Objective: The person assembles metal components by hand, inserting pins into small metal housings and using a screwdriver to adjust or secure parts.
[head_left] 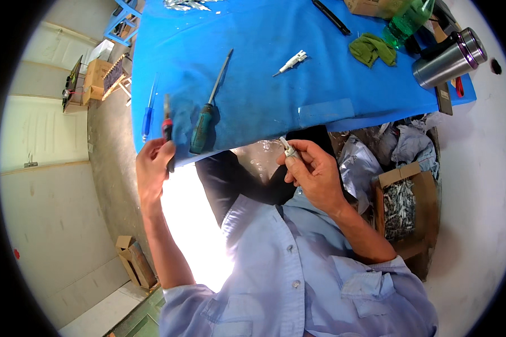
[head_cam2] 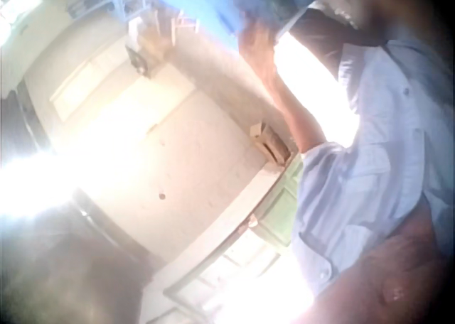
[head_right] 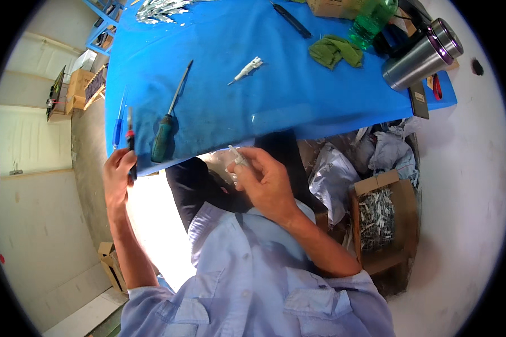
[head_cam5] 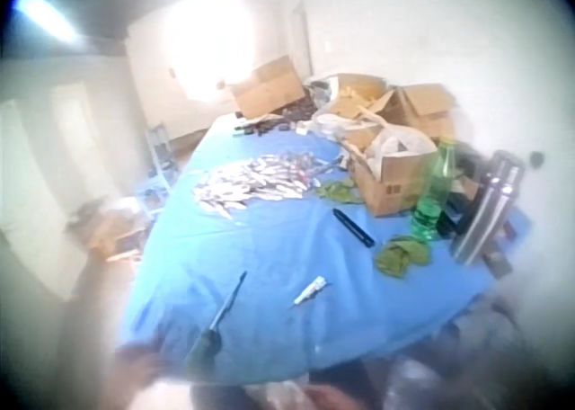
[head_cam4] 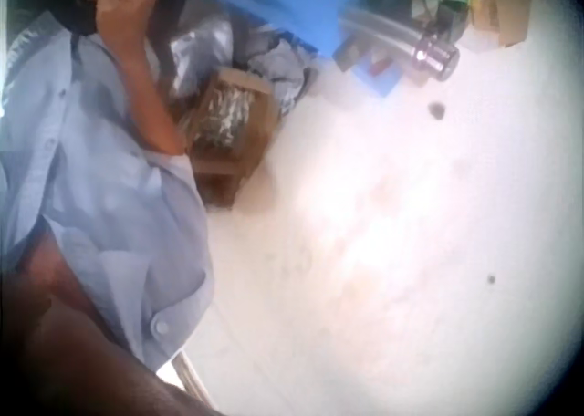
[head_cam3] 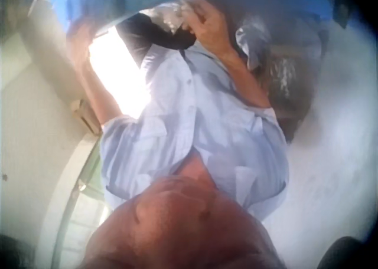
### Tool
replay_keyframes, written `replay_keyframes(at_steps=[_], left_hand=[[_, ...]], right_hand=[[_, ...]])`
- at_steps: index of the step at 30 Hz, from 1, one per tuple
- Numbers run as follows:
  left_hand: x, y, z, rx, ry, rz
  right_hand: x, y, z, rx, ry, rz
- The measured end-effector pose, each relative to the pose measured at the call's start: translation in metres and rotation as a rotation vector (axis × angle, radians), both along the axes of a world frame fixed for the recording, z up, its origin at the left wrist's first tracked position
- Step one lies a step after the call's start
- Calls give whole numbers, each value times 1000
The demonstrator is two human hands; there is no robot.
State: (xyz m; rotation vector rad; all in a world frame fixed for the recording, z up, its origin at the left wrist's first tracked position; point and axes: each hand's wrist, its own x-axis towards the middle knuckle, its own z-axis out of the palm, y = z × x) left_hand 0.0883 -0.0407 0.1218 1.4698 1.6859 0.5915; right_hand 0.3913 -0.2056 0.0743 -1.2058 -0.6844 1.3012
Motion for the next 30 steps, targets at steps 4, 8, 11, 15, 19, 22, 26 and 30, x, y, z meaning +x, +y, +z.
replay_keyframes(at_steps=[4,8,11,15,19,22,26,30], left_hand=[[-1,-57,8,75,-683,-18],[50,-108,-3,-189,-1213,173],[65,-137,-21,-430,-1098,-13],[87,-152,-18,-517,-602,-108],[90,-159,-21,-389,-535,-151],[86,-158,-25,-277,-440,-225],[80,-160,-26,-108,-252,-339],[84,-161,-22,81,-67,-401]], right_hand=[[-4,0,6,3,-38,15],[-11,3,4,40,-91,47],[-16,3,14,45,-170,58],[-16,1,15,34,-187,61],[-13,0,17,9,-163,93],[-15,-2,18,14,-112,95],[-20,-4,18,21,-91,75],[-25,-4,17,22,-198,56]])
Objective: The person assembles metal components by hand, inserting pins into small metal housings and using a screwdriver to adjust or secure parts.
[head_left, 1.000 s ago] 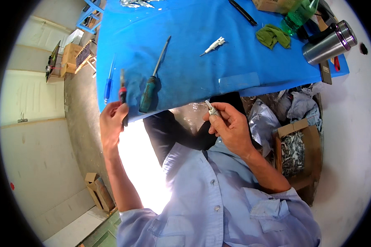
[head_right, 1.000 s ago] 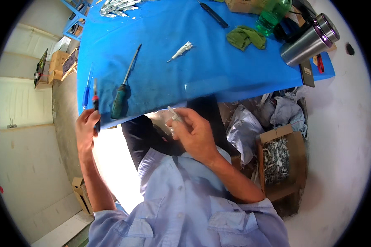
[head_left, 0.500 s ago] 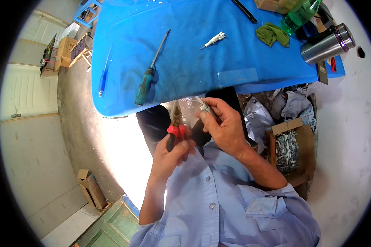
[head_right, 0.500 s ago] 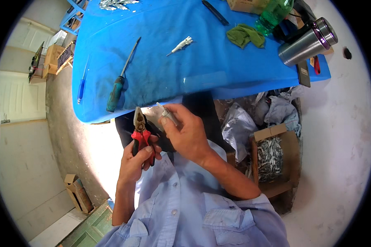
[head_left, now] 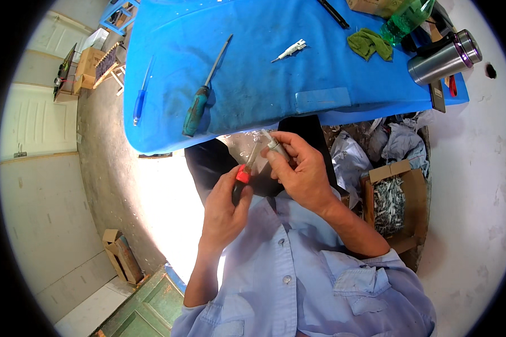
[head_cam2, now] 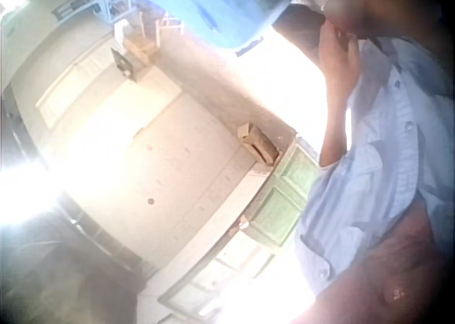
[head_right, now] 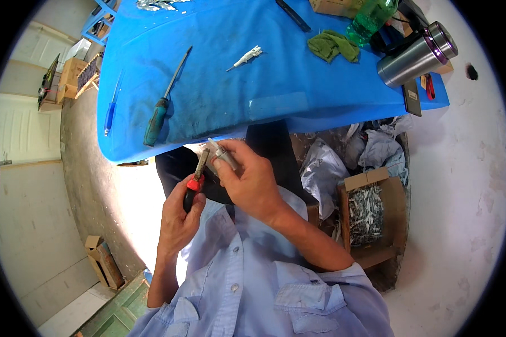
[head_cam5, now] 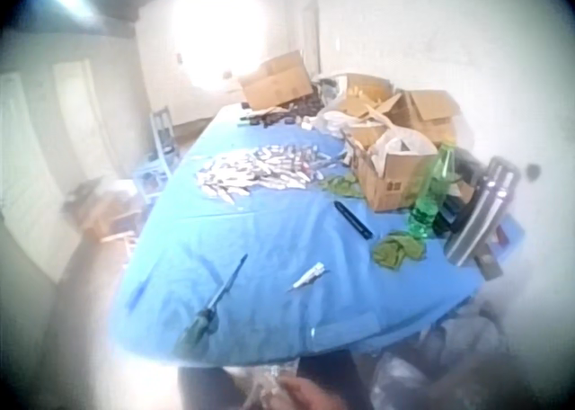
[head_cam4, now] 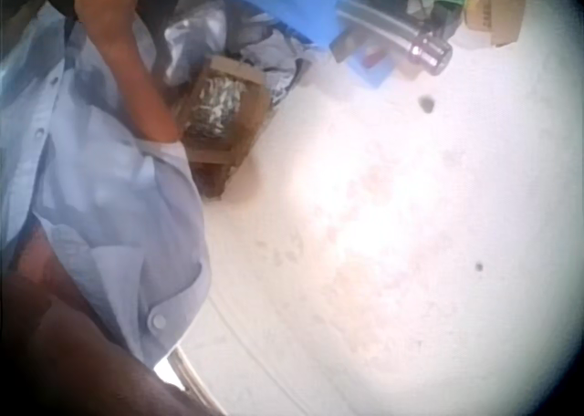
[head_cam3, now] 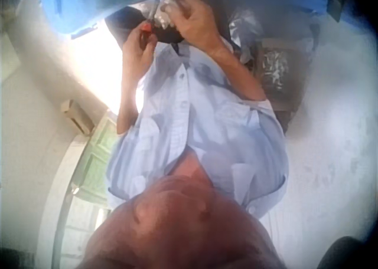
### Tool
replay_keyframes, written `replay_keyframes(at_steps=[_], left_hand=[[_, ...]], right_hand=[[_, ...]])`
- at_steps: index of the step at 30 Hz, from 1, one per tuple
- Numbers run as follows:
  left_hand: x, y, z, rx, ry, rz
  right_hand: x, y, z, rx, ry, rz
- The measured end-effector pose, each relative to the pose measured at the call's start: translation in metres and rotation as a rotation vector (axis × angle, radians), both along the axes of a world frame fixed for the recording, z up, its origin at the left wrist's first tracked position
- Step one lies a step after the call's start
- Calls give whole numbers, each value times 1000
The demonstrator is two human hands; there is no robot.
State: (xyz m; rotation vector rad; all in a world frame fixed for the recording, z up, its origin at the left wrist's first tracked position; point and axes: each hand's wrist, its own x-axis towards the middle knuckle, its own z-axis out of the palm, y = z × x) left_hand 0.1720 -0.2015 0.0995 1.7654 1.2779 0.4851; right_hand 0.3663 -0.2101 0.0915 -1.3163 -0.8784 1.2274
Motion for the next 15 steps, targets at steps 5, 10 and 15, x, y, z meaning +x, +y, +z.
replay_keyframes(at_steps=[5,10,15], left_hand=[[4,-1,5,162,78,-11],[6,-3,7,244,160,-18],[7,-5,5,319,245,-12]], right_hand=[[-5,-1,-9,78,-157,-19],[-8,-2,-10,170,-252,-34],[-7,-4,-6,146,-270,-32]])
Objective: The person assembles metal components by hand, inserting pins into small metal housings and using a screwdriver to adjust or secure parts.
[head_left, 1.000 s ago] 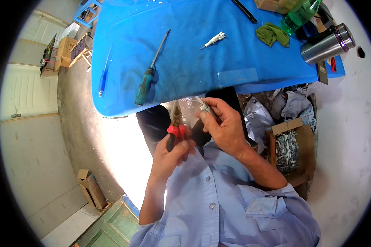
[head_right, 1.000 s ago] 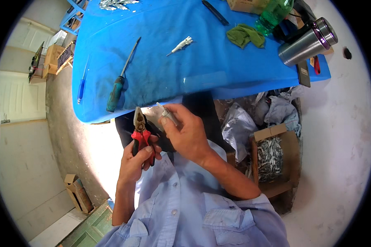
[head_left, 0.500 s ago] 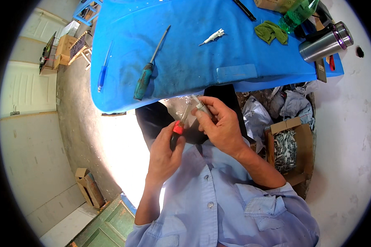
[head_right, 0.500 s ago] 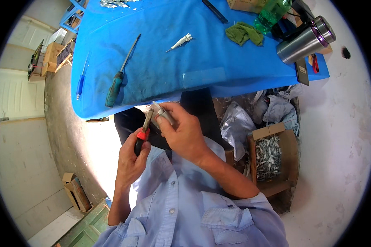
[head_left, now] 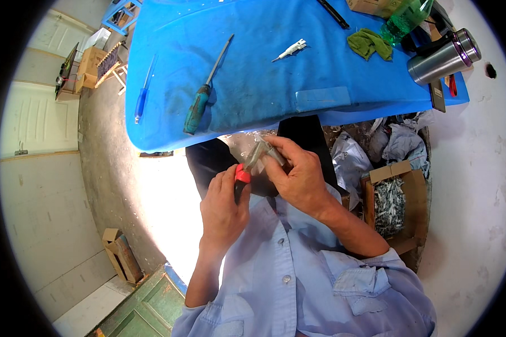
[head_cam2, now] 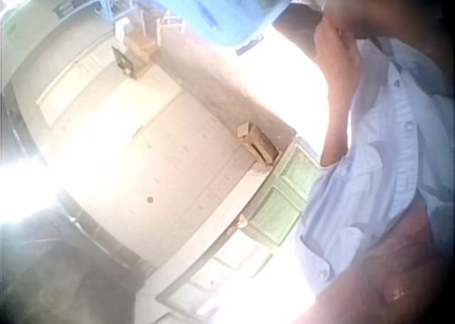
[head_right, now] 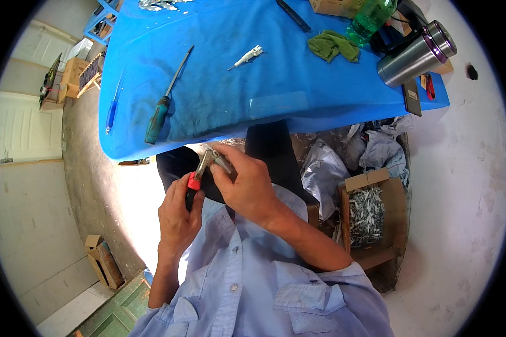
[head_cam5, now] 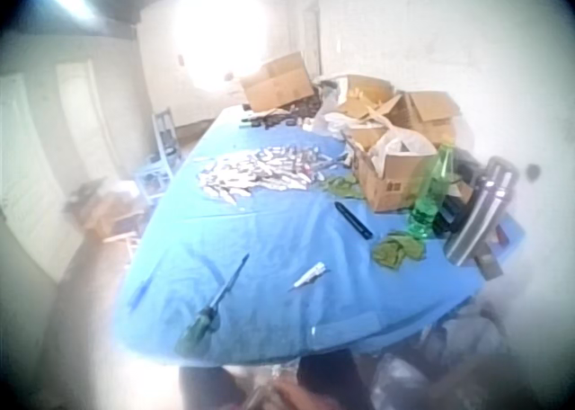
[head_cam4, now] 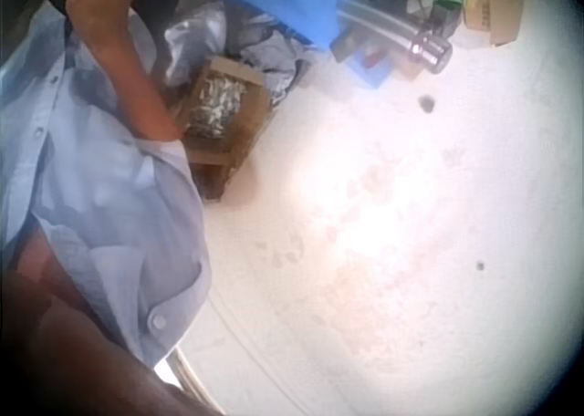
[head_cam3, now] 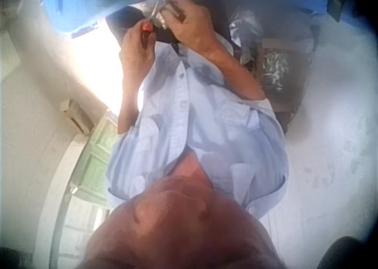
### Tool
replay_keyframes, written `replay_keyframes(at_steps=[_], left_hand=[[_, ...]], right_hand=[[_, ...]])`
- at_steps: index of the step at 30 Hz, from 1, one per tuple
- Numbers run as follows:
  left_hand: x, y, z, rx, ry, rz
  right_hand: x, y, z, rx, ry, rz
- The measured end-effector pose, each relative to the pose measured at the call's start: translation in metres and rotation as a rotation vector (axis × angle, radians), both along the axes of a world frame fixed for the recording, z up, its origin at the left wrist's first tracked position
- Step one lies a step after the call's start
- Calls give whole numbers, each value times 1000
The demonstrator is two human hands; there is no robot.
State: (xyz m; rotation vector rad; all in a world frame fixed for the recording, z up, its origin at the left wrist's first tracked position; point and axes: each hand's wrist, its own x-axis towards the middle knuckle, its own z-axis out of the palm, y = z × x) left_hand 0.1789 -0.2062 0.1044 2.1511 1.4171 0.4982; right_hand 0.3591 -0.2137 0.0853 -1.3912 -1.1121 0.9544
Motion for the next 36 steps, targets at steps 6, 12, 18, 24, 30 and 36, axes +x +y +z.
replay_keyframes(at_steps=[6,12,18,24,30,36], left_hand=[[0,-1,4,-1,130,-24],[-3,2,5,-31,181,-115],[-6,3,7,-232,-127,-76],[-14,3,-4,-286,-177,-85],[-8,4,-16,-30,42,-79],[-15,17,-30,275,246,-129]], right_hand=[[1,0,-3,-16,-3,15],[2,-1,-3,-97,76,62],[5,2,5,-178,222,112],[5,3,5,-192,240,136],[5,3,5,-253,260,104],[7,9,-7,-279,139,103]])
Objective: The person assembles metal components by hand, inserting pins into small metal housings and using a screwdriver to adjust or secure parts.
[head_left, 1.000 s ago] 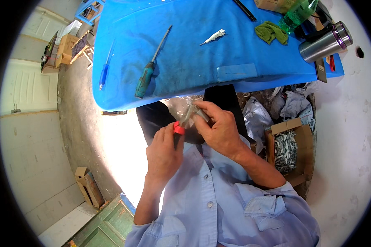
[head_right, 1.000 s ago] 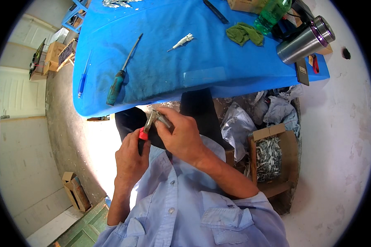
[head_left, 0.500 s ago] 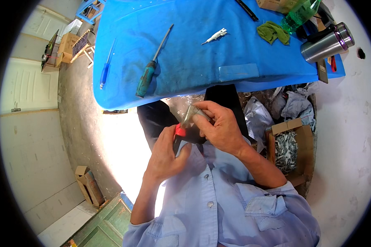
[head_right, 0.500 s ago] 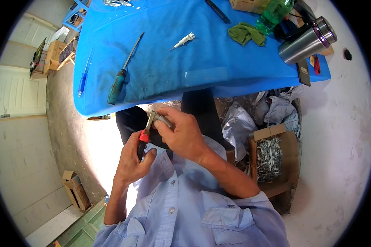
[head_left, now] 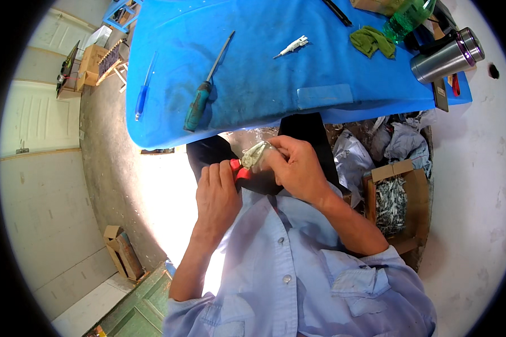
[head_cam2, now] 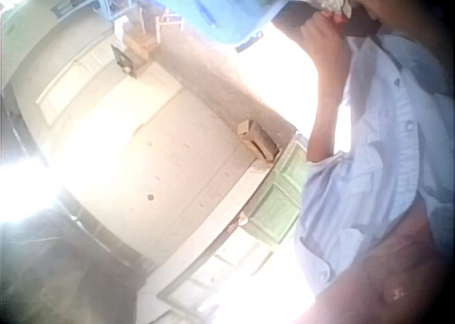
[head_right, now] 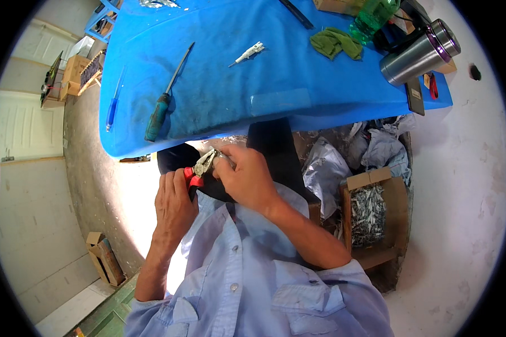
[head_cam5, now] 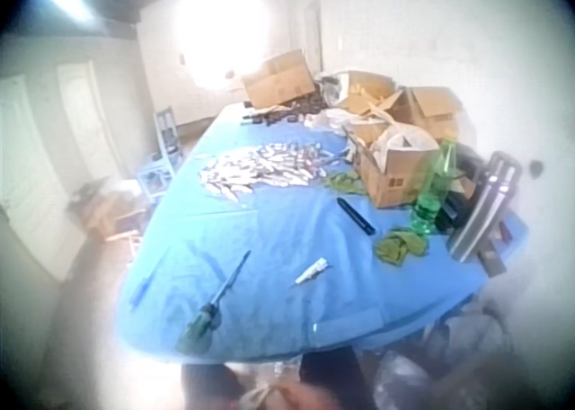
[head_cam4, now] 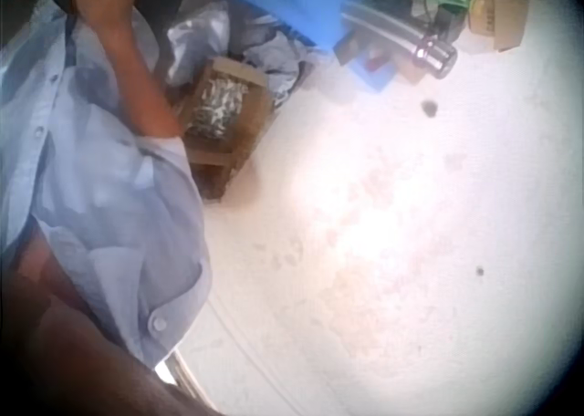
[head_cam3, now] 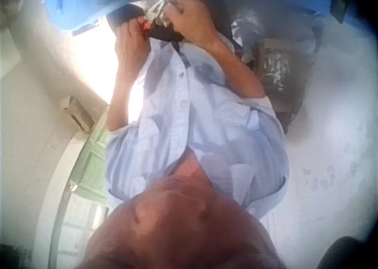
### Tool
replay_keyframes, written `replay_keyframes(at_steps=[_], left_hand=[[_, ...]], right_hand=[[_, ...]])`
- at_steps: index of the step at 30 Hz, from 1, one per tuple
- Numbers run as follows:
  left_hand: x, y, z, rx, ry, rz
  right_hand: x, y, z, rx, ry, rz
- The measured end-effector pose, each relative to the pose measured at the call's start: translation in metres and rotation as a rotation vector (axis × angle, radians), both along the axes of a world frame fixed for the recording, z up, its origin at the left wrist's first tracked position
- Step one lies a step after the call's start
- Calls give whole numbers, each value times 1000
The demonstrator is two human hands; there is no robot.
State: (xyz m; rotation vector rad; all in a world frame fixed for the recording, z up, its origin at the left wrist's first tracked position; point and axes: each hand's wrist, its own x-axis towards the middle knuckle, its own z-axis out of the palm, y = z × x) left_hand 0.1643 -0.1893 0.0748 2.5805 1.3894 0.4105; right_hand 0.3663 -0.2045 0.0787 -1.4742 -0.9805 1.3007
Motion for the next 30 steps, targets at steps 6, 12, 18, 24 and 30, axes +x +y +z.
replay_keyframes(at_steps=[6,12,18,24,30], left_hand=[[-12,15,11,90,70,-43],[-11,2,24,-198,-211,82],[-17,-14,17,-522,-363,166],[-18,-17,14,-304,-186,55],[-17,-17,17,-225,30,69]], right_hand=[[8,7,-1,14,55,25],[13,3,7,74,293,38],[18,-2,7,113,346,105],[14,-3,8,151,372,130],[10,-5,3,215,119,77]])
